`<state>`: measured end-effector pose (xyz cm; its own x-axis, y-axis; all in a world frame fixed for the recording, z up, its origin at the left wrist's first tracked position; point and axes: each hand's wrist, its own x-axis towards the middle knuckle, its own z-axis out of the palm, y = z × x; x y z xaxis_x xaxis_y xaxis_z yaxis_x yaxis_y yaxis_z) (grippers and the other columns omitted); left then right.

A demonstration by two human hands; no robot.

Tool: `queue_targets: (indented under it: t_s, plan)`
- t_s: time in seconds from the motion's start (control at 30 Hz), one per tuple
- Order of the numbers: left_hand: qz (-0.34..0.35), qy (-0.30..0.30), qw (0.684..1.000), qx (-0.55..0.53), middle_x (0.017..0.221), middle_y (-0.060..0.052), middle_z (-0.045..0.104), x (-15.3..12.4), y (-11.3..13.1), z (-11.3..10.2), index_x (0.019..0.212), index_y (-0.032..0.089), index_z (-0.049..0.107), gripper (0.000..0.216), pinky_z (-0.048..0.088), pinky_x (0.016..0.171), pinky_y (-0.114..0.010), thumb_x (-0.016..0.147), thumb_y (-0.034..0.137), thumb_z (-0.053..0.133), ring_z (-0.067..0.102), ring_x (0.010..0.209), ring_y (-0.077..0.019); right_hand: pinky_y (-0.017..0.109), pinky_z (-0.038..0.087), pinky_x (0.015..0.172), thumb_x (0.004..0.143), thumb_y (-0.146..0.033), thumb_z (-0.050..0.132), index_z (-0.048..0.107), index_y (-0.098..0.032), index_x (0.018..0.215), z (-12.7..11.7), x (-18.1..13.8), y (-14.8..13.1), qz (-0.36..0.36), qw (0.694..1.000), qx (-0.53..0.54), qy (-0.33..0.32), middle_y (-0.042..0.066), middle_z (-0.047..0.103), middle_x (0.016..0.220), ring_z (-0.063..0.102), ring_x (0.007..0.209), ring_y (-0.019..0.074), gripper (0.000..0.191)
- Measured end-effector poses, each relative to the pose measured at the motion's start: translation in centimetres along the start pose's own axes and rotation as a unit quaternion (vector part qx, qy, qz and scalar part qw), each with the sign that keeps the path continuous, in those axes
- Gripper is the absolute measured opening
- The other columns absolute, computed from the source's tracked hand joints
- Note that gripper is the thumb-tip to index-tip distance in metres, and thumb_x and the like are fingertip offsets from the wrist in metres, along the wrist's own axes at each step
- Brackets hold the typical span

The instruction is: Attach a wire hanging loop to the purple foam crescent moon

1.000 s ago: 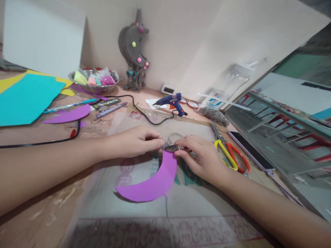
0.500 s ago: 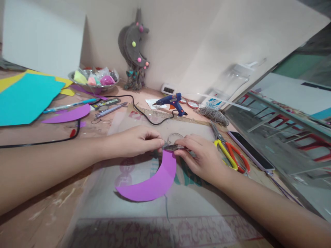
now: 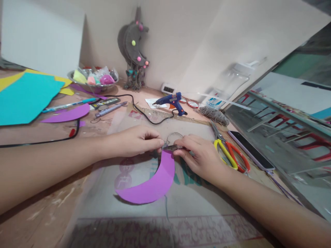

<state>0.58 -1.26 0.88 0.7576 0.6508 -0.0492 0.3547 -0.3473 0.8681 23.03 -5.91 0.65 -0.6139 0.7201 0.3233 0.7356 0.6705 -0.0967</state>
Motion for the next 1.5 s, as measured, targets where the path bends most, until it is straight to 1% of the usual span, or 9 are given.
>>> queue_targets:
  t_s: [0.1,0.27,0.4,0.6,0.8,1.07,1.27,1.5]
  plan:
    - [-0.008,-0.002,1.0,-0.001,0.059,0.003,0.051,0.02,-0.05,-0.01,0.072,0.014,0.059,0.027,0.03,0.042,-0.017,0.085,0.034,0.045,0.041,0.046,-0.0063,0.026,0.036,0.062,0.092,-0.036,0.046,0.059,-0.017,0.091,0.04,-0.03,0.03,0.003,1.0,-0.002,-0.005,0.004,0.059,0.074,0.052,0.068,0.0154,0.023]
    - [0.01,0.005,1.0,0.01,0.059,0.004,0.052,0.01,0.26,-0.01,0.07,0.013,0.059,0.027,0.032,0.046,-0.017,0.085,0.03,0.045,0.043,0.05,-0.0063,0.026,0.036,0.061,0.093,-0.037,0.043,0.059,-0.017,0.09,0.06,-0.04,0.05,-0.002,1.0,-0.002,0.0,0.003,0.058,0.072,0.052,0.066,0.0154,0.026]
    - [-0.005,0.005,1.0,0.012,0.059,0.004,0.052,-0.02,0.23,0.05,0.071,0.014,0.059,0.027,0.031,0.045,-0.017,0.086,0.032,0.044,0.043,0.049,-0.0067,0.026,0.036,0.062,0.092,-0.036,0.044,0.059,-0.016,0.091,0.03,-0.09,0.09,0.003,1.0,0.008,-0.003,0.004,0.059,0.073,0.053,0.067,0.0155,0.026]
    - [0.009,0.013,1.0,0.014,0.057,0.005,0.05,0.05,0.17,0.15,0.068,0.014,0.057,0.027,0.031,0.046,-0.017,0.086,0.03,0.044,0.042,0.049,-0.0063,0.025,0.036,0.062,0.091,-0.034,0.047,0.058,-0.015,0.092,0.02,-0.15,0.11,-0.01,0.999,0.024,0.029,0.004,0.058,0.073,0.053,0.068,0.0149,0.022]
    - [0.015,0.014,1.0,0.017,0.058,0.004,0.051,0.08,0.28,0.09,0.069,0.014,0.058,0.026,0.033,0.049,-0.018,0.086,0.028,0.044,0.043,0.05,-0.0067,0.026,0.036,0.061,0.091,-0.036,0.048,0.058,-0.016,0.093,0.07,-0.25,0.05,-0.003,1.0,0.003,0.019,0.003,0.057,0.071,0.052,0.066,0.0152,0.022]
    - [0.02,0.012,1.0,0.006,0.057,0.005,0.052,0.15,0.04,0.1,0.07,0.014,0.06,0.026,0.035,0.051,-0.018,0.085,0.03,0.046,0.043,0.049,-0.0063,0.026,0.034,0.06,0.091,-0.036,0.047,0.058,-0.015,0.091,0.02,-0.18,-0.21,-0.024,0.999,-0.032,0.025,0.002,0.055,0.07,0.049,0.064,0.0149,0.024]
    - [0.011,0.01,1.0,0.007,0.058,0.004,0.054,0.12,0.13,0.08,0.071,0.014,0.061,0.026,0.035,0.05,-0.018,0.085,0.03,0.046,0.044,0.049,-0.0064,0.026,0.034,0.062,0.091,-0.036,0.048,0.058,-0.016,0.092,0.17,-0.23,-0.02,-0.013,1.0,-0.023,0.012,0.002,0.056,0.071,0.05,0.066,0.015,0.023]
    - [0.003,0.006,1.0,0.008,0.059,0.004,0.054,0.16,0.18,0.07,0.071,0.014,0.061,0.026,0.033,0.048,-0.018,0.085,0.031,0.046,0.044,0.049,-0.0065,0.026,0.034,0.061,0.091,-0.035,0.047,0.059,-0.015,0.09,0.14,-0.14,-0.06,-0.021,0.999,-0.019,0.017,0.003,0.056,0.069,0.05,0.065,0.0149,0.023]
